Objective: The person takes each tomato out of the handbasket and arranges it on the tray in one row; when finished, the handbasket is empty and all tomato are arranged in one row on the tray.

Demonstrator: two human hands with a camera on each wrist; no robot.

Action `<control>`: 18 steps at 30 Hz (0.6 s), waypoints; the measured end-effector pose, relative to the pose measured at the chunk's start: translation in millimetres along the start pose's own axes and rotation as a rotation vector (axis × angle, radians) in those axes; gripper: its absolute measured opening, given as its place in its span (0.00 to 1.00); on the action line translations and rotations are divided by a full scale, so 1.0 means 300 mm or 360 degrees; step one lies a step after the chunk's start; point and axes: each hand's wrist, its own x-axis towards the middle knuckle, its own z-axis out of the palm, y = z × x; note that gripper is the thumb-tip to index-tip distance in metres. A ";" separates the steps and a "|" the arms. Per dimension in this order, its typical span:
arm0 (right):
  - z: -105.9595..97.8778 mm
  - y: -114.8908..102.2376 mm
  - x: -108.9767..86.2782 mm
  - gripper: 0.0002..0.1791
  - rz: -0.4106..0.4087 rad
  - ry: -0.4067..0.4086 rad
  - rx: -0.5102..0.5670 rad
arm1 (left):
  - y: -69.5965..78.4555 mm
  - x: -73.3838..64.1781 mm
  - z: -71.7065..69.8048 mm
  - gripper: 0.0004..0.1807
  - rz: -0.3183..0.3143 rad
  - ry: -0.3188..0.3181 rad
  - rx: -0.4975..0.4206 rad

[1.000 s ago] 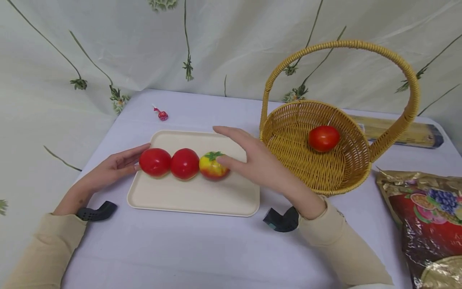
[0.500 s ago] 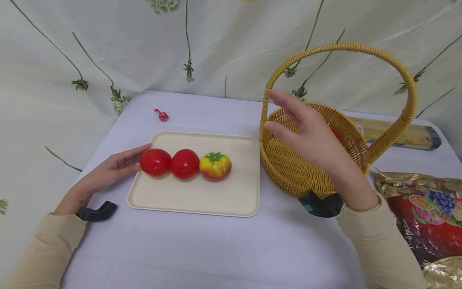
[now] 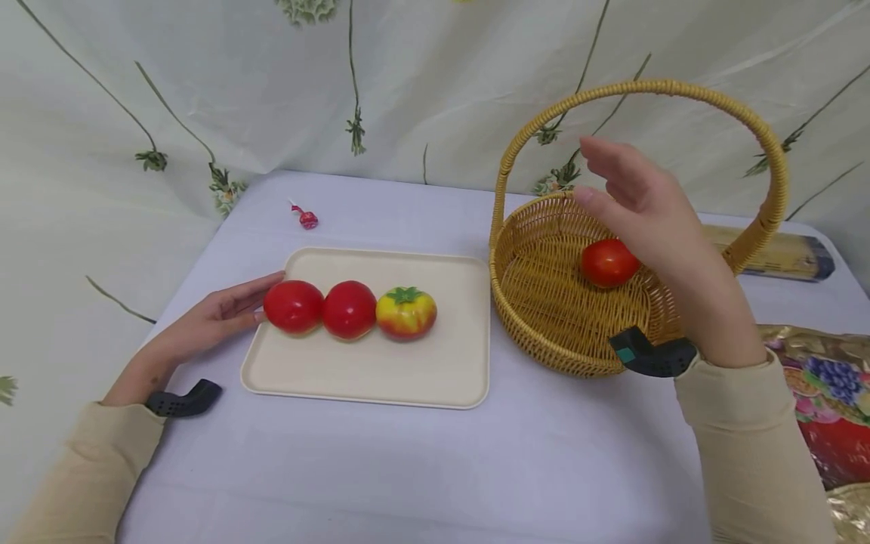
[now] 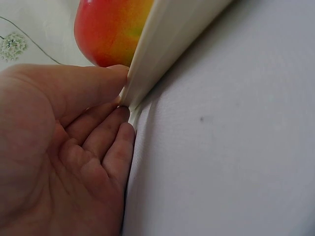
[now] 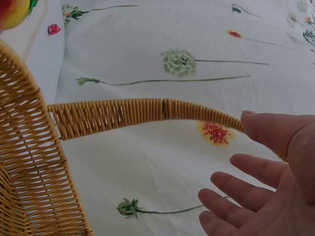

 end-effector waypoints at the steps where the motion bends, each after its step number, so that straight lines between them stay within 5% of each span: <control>1: -0.006 0.010 0.005 0.29 0.0021 0.0013 0.0015 | 0.001 0.001 0.000 0.31 0.0000 0.0000 0.0001; 7: -0.037 0.073 0.033 0.29 0.0107 0.0084 0.0124 | 0.008 0.000 0.000 0.31 -0.0021 0.0007 0.0019; 18: -0.073 0.164 0.058 0.29 0.0241 0.0171 0.0069 | 0.005 -0.001 0.001 0.31 -0.0053 0.0012 0.0031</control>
